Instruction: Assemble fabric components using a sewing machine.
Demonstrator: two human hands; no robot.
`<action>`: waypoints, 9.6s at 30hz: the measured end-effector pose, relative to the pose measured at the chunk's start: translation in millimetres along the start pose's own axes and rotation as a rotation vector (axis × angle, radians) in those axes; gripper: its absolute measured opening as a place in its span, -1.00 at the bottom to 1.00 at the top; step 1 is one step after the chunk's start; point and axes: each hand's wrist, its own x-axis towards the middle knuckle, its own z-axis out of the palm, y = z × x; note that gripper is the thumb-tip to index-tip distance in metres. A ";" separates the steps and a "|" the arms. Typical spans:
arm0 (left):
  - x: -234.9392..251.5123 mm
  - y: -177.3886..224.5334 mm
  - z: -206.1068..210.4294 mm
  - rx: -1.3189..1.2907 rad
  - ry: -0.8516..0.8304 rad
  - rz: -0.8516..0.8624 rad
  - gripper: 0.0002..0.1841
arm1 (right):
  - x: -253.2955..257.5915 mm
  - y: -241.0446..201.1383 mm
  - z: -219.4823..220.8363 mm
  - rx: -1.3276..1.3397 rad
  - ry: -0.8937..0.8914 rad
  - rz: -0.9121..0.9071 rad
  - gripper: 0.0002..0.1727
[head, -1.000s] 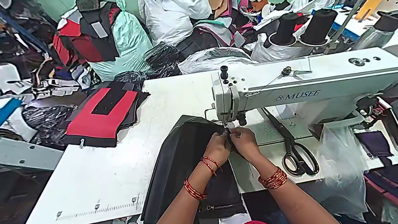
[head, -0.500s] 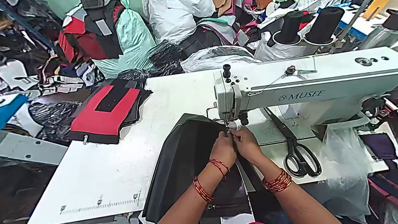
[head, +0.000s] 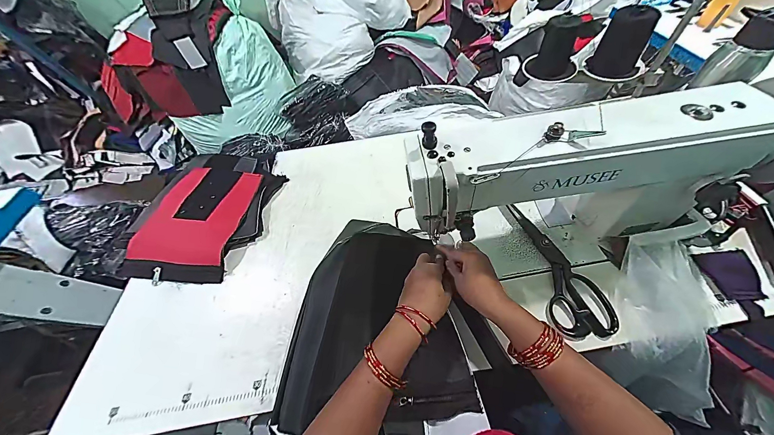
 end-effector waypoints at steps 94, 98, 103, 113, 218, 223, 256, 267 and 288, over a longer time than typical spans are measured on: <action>12.8 -51.1 12.6 0.429 0.261 0.387 -0.54 | -31.4 -12.3 44.7 -0.515 0.153 -0.084 -0.65; 16.4 -50.0 13.0 0.418 0.256 0.375 -0.54 | -27.6 -13.8 41.8 -0.490 0.114 -0.044 -0.64; 30.9 -62.0 18.0 0.363 0.419 0.525 -0.64 | -17.7 -24.0 29.2 -0.456 -0.026 0.046 -0.54; 37.6 -70.8 22.5 0.179 0.519 0.614 -0.72 | -9.0 -26.1 21.4 -0.433 -0.087 0.071 -0.45; -30.4 -22.6 17.9 -0.171 0.026 0.151 -0.58 | -28.1 7.0 13.7 0.068 0.256 0.134 -0.69; -31.6 -26.3 21.7 -0.205 0.066 0.172 -0.53 | -43.9 11.8 18.3 0.159 0.241 0.118 -0.69; -36.8 -2.8 15.4 0.001 -0.045 0.073 -0.68 | -51.0 21.8 15.6 0.333 0.128 0.054 -0.68; -51.2 -14.0 21.2 -0.036 -0.072 0.200 -0.59 | -54.3 9.8 6.2 0.020 -0.026 -0.030 -0.59; 7.0 -33.9 -1.7 0.336 -0.054 0.475 -0.36 | -70.7 1.7 41.7 -0.432 0.118 -0.179 -0.76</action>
